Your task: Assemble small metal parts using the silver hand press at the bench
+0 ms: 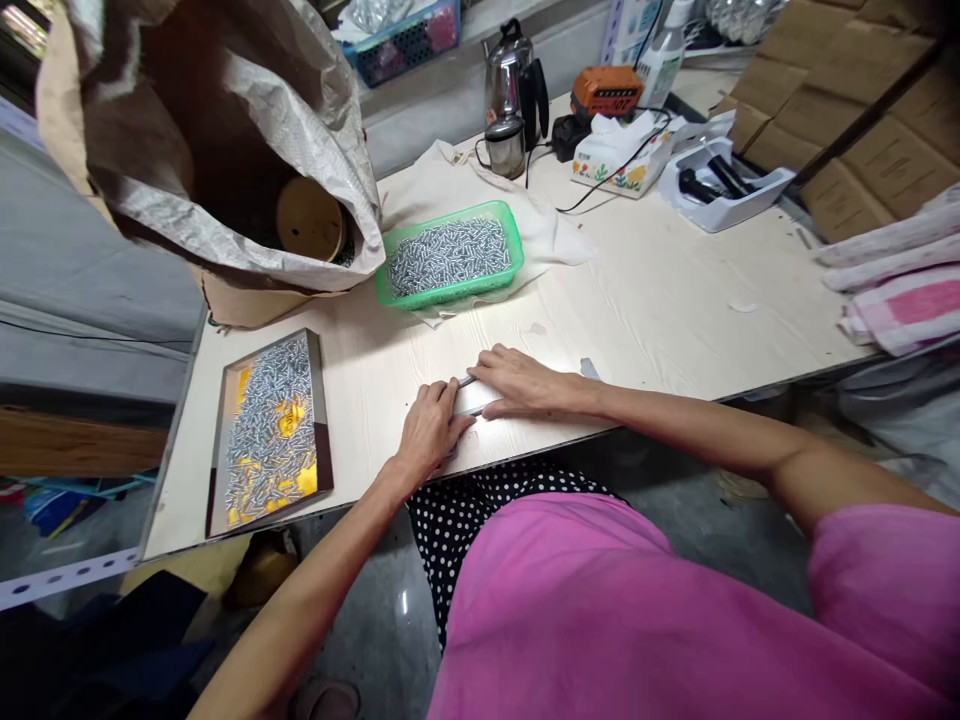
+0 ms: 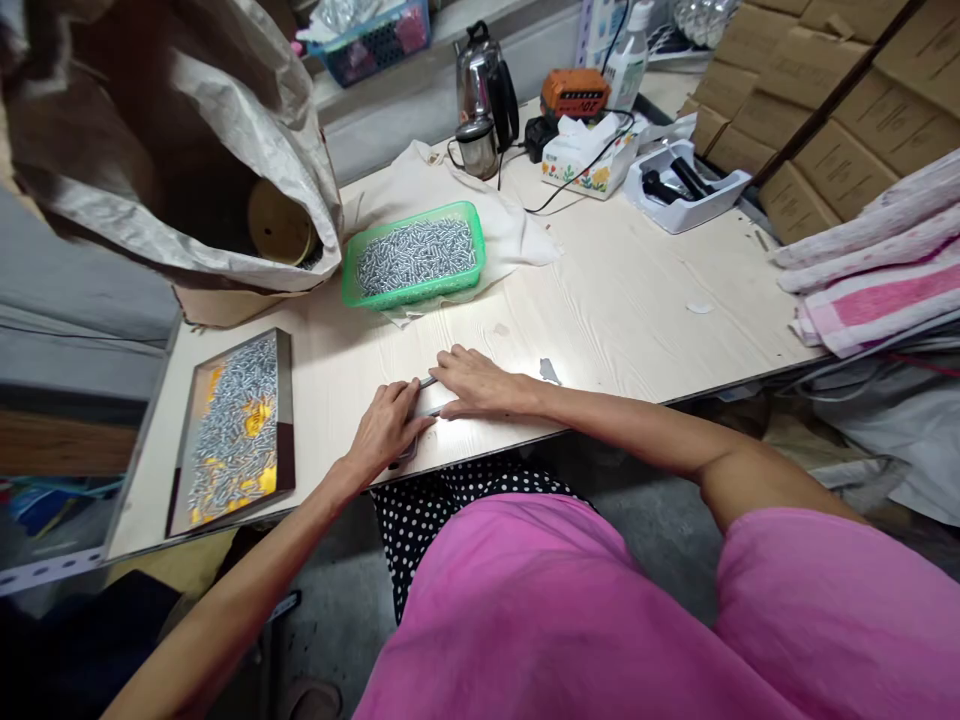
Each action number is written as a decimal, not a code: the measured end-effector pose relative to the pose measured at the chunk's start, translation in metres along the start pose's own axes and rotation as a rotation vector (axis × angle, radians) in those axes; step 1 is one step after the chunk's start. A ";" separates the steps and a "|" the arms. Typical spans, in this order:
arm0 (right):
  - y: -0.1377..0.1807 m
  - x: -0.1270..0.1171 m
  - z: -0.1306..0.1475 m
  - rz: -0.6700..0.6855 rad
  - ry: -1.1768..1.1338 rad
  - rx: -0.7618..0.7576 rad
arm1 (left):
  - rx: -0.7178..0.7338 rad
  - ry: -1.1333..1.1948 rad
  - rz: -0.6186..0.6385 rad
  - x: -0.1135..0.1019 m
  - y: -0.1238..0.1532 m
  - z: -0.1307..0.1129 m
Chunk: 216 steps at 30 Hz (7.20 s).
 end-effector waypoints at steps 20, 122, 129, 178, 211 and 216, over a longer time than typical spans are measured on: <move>-0.060 0.003 0.053 0.136 0.099 -0.299 | 0.090 0.339 -0.098 0.031 0.041 -0.061; 0.002 0.043 0.041 0.110 0.004 -0.096 | -0.901 1.105 0.201 0.025 0.079 0.055; -0.001 0.030 0.044 0.176 -0.011 -0.035 | -0.873 1.073 0.290 0.027 0.075 0.054; 0.004 -0.006 0.010 0.131 0.042 0.054 | 0.073 0.043 0.056 0.007 -0.004 -0.002; -0.064 -0.018 -0.025 0.007 0.112 0.115 | 0.031 0.174 -0.186 0.031 0.041 -0.066; -0.075 0.000 0.056 0.145 0.163 -0.302 | 0.022 0.213 -0.174 0.033 0.036 -0.064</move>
Point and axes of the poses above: each hand's wrist, its own y-axis away from the middle knuckle, its own x-axis out of the palm, z = x × y, the point moved 7 cm from there along -y, towards the middle knuckle, and after that the axes turned 6 degrees about -y, right-handed, at the moved point
